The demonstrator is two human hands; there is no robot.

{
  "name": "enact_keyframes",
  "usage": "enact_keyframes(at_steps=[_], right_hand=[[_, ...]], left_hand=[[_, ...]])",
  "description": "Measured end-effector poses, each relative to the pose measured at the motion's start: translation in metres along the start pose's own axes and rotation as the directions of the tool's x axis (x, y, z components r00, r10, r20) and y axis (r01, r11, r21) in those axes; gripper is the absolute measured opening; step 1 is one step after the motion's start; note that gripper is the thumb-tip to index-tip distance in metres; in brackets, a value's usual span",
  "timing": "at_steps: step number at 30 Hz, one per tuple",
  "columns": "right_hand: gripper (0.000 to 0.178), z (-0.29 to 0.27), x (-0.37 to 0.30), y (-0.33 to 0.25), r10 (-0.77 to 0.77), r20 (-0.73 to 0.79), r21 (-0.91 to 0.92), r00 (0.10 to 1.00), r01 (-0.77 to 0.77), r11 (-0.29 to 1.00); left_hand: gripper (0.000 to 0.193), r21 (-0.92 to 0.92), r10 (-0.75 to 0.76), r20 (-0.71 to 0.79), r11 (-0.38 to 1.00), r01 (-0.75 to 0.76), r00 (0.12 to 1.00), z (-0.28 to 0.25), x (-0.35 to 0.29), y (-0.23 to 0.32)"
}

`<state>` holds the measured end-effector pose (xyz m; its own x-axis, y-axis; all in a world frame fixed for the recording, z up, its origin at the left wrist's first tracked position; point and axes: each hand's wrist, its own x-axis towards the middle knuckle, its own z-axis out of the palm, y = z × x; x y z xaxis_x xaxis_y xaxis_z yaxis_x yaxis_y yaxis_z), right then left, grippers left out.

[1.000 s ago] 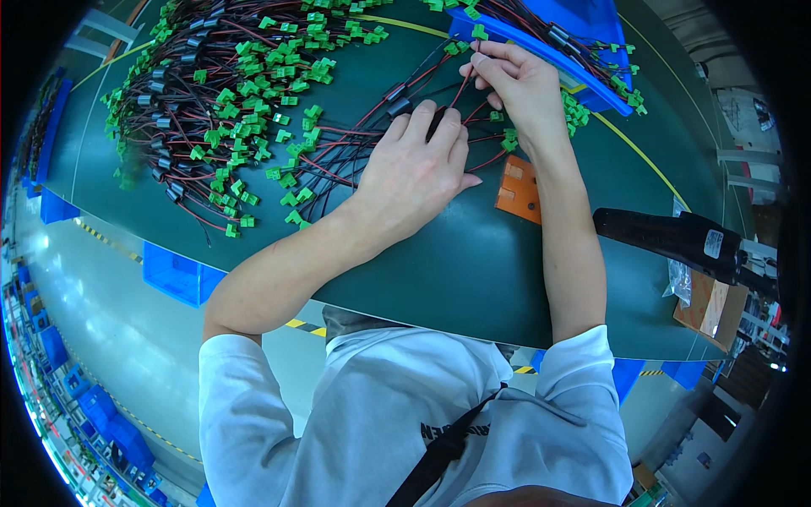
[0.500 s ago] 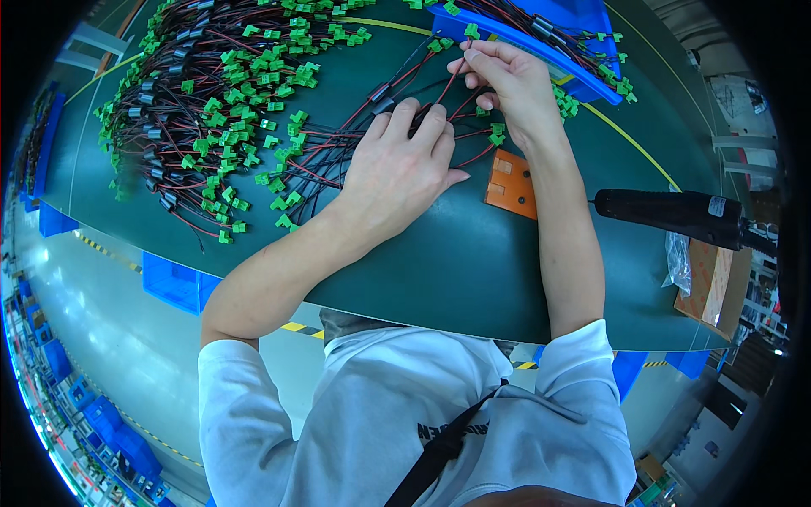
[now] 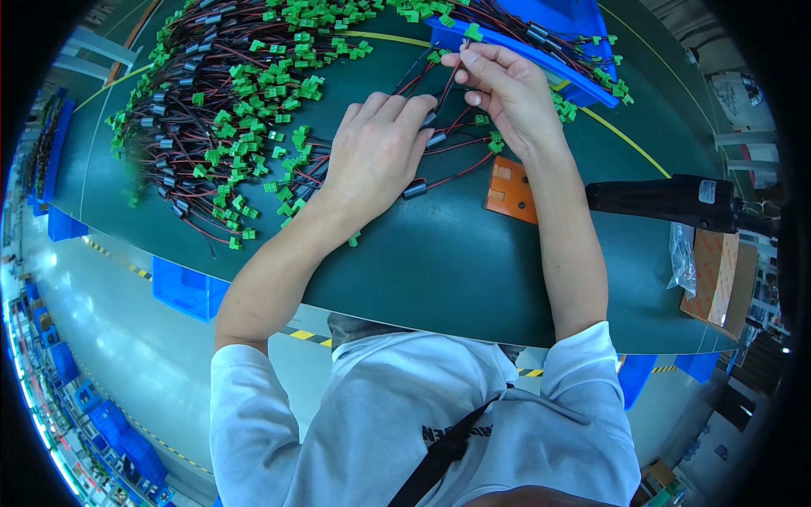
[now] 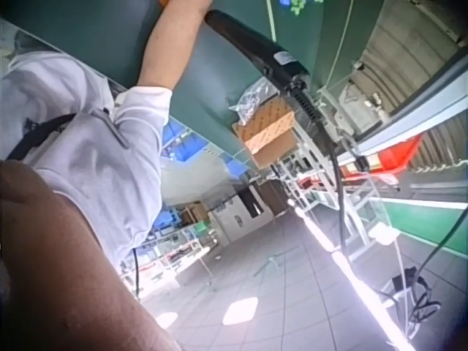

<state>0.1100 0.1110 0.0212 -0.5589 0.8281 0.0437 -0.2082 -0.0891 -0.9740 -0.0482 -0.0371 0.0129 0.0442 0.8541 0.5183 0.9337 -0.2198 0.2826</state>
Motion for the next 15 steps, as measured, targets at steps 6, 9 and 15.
enact_keyframes(at_steps=[6,9,15], right_hand=[[0.048,-0.002,-0.002,-0.007,-0.096,-0.051,-0.127,0.994,0.088,0.988],[0.047,-0.007,0.001,-0.011,-0.055,-0.063,-0.067,0.997,0.051,0.996],[0.034,-0.02,0.001,-0.019,-0.228,-0.089,-0.726,0.97,0.093,0.681]], left_hand=[[0.036,-0.425,-0.236,0.124,0.865,0.267,0.964,-0.012,0.007,0.003],[0.035,-0.427,-0.241,0.089,0.867,0.256,0.966,-0.015,0.01,0.004],[0.029,-0.432,-0.259,0.117,0.856,0.284,0.959,-0.015,0.011,0.001]])
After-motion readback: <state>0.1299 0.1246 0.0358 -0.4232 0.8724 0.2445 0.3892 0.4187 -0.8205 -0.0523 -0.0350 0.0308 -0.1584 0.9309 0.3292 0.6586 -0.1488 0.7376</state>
